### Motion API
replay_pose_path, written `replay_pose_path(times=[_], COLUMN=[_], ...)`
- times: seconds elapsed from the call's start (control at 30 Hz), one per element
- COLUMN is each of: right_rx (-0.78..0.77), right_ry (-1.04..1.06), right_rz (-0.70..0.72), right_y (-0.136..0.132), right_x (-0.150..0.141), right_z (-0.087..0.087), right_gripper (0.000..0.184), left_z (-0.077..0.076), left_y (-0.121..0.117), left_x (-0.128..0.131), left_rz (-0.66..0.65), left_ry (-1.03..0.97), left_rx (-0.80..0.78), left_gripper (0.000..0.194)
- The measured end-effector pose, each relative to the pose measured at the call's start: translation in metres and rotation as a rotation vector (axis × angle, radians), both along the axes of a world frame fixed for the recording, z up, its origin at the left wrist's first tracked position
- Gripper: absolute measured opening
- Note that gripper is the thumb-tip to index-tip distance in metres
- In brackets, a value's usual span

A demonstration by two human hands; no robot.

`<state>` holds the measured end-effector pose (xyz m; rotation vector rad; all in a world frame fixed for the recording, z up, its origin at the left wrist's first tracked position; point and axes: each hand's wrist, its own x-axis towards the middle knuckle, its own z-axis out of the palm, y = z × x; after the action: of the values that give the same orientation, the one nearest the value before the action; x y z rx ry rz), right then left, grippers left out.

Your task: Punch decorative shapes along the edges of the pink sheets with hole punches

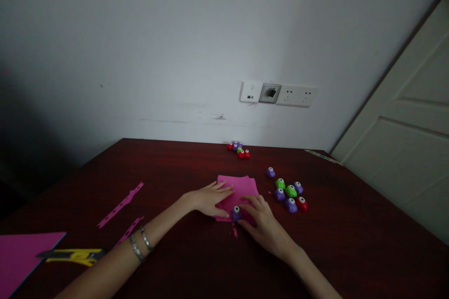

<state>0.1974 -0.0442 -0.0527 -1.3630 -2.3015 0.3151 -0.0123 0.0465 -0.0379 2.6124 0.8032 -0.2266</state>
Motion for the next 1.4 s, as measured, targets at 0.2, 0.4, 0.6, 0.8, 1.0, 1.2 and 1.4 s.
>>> replay_pose_path(times=[0.2, 0.4, 0.6, 0.8, 1.0, 1.2, 1.4], right_rx=[-0.022, -0.033, -0.137, -0.566, -0.891, -0.883, -0.855], right_ry=[0.061, 0.142, 0.31, 0.423, 0.389, 0.321, 0.215], right_rz=[0.023, 0.023, -0.063, -0.135, -0.03, -0.026, -0.016], right_y=[0.0, 0.002, 0.008, 0.029, 0.046, 0.05, 0.053], right_x=[-0.003, 0.0, 0.007, 0.006, -0.002, -0.004, -0.005], right_z=[0.003, -0.001, 0.009, 0.023, 0.02, 0.016, 0.019], right_gripper=[0.023, 0.034, 0.027, 0.022, 0.039, 0.04, 0.042], left_z=[0.003, 0.009, 0.031, 0.032, 0.026, 0.028, 0.02], left_y=[0.001, 0.001, 0.005, 0.007, 0.003, 0.0, 0.006], left_x=[0.0, -0.001, -0.005, -0.001, 0.01, 0.02, 0.029], left_rz=[-0.013, -0.013, 0.052, 0.271, 0.442, 0.434, 0.392], left_ry=[-0.047, -0.131, -0.355, -0.422, -0.352, -0.278, -0.151], left_rx=[-0.029, -0.063, -0.066, -0.184, -0.574, -0.698, -0.704], left_gripper=[0.085, 0.084, 0.049, 0.032, 0.041, 0.049, 0.046])
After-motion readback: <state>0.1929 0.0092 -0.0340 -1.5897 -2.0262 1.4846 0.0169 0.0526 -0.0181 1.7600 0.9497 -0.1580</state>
